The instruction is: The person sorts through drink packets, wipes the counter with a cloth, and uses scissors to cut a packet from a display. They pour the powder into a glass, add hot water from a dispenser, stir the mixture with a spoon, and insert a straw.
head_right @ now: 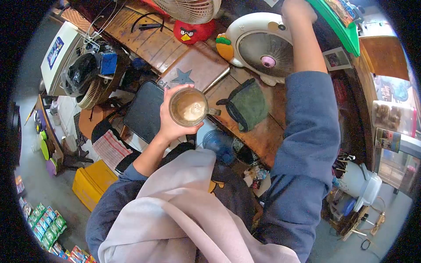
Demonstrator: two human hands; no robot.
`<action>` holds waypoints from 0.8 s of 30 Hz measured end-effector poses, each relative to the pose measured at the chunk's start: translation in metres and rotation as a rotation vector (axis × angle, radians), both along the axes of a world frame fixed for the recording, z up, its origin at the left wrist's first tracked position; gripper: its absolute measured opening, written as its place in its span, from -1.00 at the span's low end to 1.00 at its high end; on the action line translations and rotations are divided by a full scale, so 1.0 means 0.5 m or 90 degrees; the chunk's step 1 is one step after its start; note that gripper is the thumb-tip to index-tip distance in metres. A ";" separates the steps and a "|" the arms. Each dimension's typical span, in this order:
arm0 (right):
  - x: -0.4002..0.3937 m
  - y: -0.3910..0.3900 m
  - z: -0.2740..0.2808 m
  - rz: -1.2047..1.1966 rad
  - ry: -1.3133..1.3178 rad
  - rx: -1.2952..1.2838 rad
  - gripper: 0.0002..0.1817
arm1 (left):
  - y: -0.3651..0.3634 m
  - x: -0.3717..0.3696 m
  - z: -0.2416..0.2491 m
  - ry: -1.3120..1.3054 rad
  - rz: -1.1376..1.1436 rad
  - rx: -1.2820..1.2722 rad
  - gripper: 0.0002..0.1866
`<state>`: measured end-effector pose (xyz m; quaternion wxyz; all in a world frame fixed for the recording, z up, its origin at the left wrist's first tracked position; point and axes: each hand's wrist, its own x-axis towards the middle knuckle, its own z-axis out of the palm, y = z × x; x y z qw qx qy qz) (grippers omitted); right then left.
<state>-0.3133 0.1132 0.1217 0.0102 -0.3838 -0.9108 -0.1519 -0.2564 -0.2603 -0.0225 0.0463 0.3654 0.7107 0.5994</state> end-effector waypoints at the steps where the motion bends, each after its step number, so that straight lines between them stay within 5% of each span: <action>1: 0.009 0.000 -0.008 -0.016 0.056 0.011 -0.66 | -0.002 -0.001 -0.003 0.000 -0.004 0.004 -0.19; 11: 0.096 -0.165 0.075 0.061 0.282 0.065 -0.74 | -0.030 0.015 -0.005 -0.049 -0.029 0.042 -0.20; 13: 0.111 -0.127 0.072 0.042 0.418 0.236 -0.70 | -0.044 0.031 0.002 -0.003 -0.010 0.038 -0.21; 14: 0.159 -0.103 0.110 0.034 0.243 0.208 -0.66 | -0.051 0.040 0.004 -0.001 0.001 0.037 -0.21; 16: 0.277 -0.219 0.178 0.061 0.302 0.270 -0.66 | -0.074 0.068 0.005 0.011 0.014 0.024 -0.23; 17: 0.354 -0.253 0.190 0.120 0.399 0.285 -0.71 | -0.083 0.085 0.008 0.010 0.014 0.048 -0.24; 18: 0.427 -0.320 0.181 0.191 0.679 0.115 -0.73 | -0.094 0.101 0.009 0.021 0.032 0.049 -0.24; 19: 0.525 -0.336 0.202 0.229 0.404 0.340 -0.75 | -0.108 0.122 0.007 0.019 0.022 0.053 -0.22; 20: 0.541 -0.437 0.186 0.086 0.761 0.052 -0.76 | -0.124 0.145 0.006 0.016 0.011 0.055 -0.21; 24: 0.703 -0.526 0.130 0.249 0.708 -0.212 -0.77 | -0.202 0.253 0.008 -0.033 0.052 -0.008 -0.24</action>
